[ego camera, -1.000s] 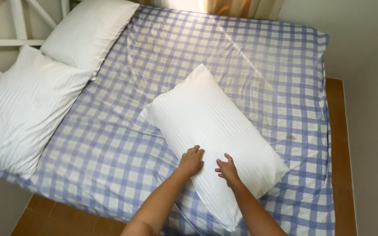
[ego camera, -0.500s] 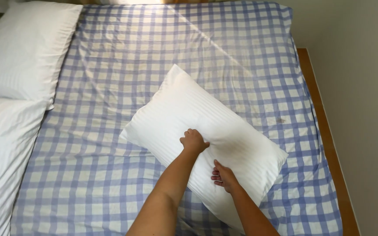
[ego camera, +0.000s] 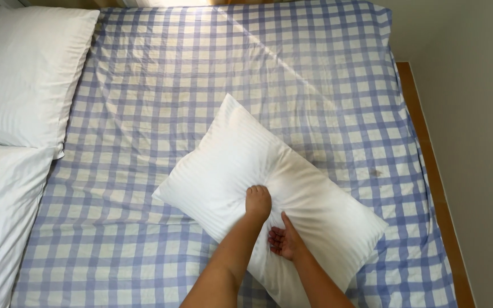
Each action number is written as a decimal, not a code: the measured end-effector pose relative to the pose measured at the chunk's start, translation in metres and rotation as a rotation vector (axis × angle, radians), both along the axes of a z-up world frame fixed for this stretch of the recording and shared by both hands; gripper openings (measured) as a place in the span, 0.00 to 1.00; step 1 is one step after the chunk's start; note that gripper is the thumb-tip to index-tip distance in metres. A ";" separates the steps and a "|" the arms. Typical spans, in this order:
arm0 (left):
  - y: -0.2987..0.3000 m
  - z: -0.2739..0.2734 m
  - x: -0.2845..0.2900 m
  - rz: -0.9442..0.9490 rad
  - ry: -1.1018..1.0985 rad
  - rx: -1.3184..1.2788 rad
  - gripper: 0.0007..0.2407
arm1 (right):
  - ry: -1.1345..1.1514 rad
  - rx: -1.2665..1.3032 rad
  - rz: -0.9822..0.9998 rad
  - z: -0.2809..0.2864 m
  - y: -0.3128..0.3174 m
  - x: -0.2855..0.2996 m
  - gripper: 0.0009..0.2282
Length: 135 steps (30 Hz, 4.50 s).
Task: The person puts a white pillowcase onto a pillow on a bed with a blue and white checkered sheet. They insert the pillow into the case, adjust the fabric to fit the corners, and smooth the surface before placing the finished pillow against the headboard.
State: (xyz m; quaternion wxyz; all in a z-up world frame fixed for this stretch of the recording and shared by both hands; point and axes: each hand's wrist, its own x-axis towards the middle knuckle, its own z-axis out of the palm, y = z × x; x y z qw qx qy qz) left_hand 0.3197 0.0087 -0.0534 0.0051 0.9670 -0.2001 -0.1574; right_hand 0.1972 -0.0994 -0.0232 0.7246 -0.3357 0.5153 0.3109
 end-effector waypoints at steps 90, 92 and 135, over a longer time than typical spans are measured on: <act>0.030 0.110 -0.224 0.437 -0.293 -0.408 0.05 | -0.224 -0.206 0.760 0.094 -0.040 -0.050 0.36; 0.025 0.127 -0.244 0.380 -0.293 -0.479 0.04 | -0.214 -0.235 0.822 0.102 -0.036 -0.045 0.38; 0.454 0.259 -0.433 0.836 -0.444 -0.775 0.05 | -0.935 -0.215 0.335 0.228 0.412 -0.159 0.18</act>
